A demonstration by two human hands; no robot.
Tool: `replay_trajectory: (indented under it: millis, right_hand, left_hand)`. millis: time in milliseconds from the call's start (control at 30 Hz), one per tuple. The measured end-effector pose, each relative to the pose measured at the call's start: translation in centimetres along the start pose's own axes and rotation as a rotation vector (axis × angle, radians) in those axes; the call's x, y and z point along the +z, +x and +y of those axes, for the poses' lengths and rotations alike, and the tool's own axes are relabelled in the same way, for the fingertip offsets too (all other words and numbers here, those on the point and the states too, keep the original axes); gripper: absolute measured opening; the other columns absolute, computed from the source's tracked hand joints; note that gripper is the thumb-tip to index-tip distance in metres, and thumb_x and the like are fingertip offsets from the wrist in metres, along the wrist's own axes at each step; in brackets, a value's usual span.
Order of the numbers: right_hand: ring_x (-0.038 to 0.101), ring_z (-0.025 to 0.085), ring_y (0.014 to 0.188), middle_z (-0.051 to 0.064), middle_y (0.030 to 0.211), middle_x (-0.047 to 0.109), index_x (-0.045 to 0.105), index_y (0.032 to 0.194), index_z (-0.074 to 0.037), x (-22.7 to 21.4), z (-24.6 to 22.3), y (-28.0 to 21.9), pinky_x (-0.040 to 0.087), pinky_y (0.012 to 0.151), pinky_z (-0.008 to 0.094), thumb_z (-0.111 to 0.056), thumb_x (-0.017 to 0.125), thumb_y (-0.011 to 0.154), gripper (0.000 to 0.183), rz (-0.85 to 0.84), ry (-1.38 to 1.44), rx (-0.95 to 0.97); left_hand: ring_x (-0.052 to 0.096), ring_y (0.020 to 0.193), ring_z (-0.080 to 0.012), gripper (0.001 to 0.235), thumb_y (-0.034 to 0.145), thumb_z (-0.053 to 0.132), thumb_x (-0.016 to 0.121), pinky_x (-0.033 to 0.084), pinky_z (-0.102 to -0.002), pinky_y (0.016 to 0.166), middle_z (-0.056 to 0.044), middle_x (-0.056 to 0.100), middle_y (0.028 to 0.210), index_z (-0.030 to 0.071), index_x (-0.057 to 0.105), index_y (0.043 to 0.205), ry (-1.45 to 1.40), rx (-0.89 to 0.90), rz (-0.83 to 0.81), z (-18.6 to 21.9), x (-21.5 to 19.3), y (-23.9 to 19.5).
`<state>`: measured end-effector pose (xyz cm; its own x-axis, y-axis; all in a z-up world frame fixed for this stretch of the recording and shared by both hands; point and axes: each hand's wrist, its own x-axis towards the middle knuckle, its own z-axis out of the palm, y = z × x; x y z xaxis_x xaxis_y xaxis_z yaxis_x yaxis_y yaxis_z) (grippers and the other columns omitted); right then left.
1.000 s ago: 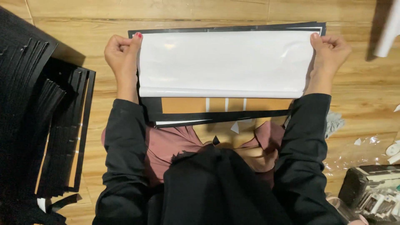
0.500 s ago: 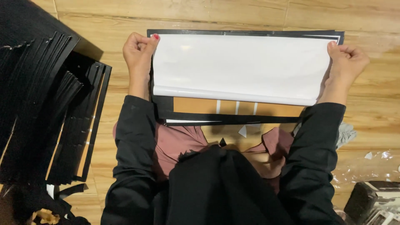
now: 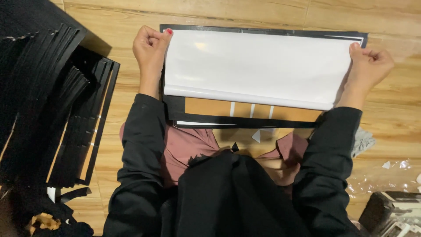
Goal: Assembling a folder cover by cleaning the base and applying a white adhesive sheet, then smoothing it out to ensure a flat finish.
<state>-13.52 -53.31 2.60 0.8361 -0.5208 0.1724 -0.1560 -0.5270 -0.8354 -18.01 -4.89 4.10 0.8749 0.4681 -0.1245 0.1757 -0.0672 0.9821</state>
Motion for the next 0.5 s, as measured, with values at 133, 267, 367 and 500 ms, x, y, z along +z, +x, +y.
replay_trajectory:
  millis: [133,267,367,500]
  right_hand:
    - [0.049,0.004,0.054,-0.002,0.058,0.056,0.056,0.062,-0.011,0.2,-2.1,-0.8,0.050,0.054,0.022,0.000,0.088,0.071,0.035,0.086,-0.141,-0.053]
    - [0.038,0.007,0.053,-0.003,0.057,0.048,0.050,0.063,-0.011,0.3,-2.7,-1.5,0.044,0.053,0.024,-0.001,0.087,0.072,0.039,0.100,-0.172,-0.148]
    - [0.039,0.008,0.051,-0.004,0.057,0.048,0.049,0.063,-0.014,0.2,-3.2,-1.7,0.045,0.052,0.026,-0.007,0.091,0.073,0.043,0.118,-0.310,-0.119]
    - [0.051,0.008,0.054,-0.004,0.057,0.055,0.048,0.056,-0.013,-1.3,1.3,0.2,0.050,0.054,0.028,-0.014,0.088,0.074,0.044,0.107,-0.267,-0.066]
  left_hand:
    - [0.025,0.050,-0.0001,0.031,0.081,0.011,0.072,0.047,-0.020,0.067,0.009,0.031,0.051,0.015,0.046,0.066,-0.015,0.032,-0.027,0.1,-0.1,0.2]
    - [0.028,0.049,-0.0011,0.033,0.083,0.020,0.076,0.029,-0.017,0.052,0.008,0.033,0.053,0.015,0.044,0.076,-0.032,-0.048,-0.112,-2.5,-1.1,1.2]
    - [0.028,0.050,-0.0008,0.031,0.086,0.018,0.073,0.033,-0.017,0.056,0.008,0.032,0.053,0.016,0.043,0.079,-0.003,-0.029,-0.180,-1.6,-1.5,1.1]
    - [0.026,0.051,-0.0003,0.033,0.089,0.016,0.071,0.028,-0.015,0.054,0.010,0.029,0.054,0.018,0.042,0.074,-0.050,-0.116,-0.246,-2.1,-1.7,1.7]
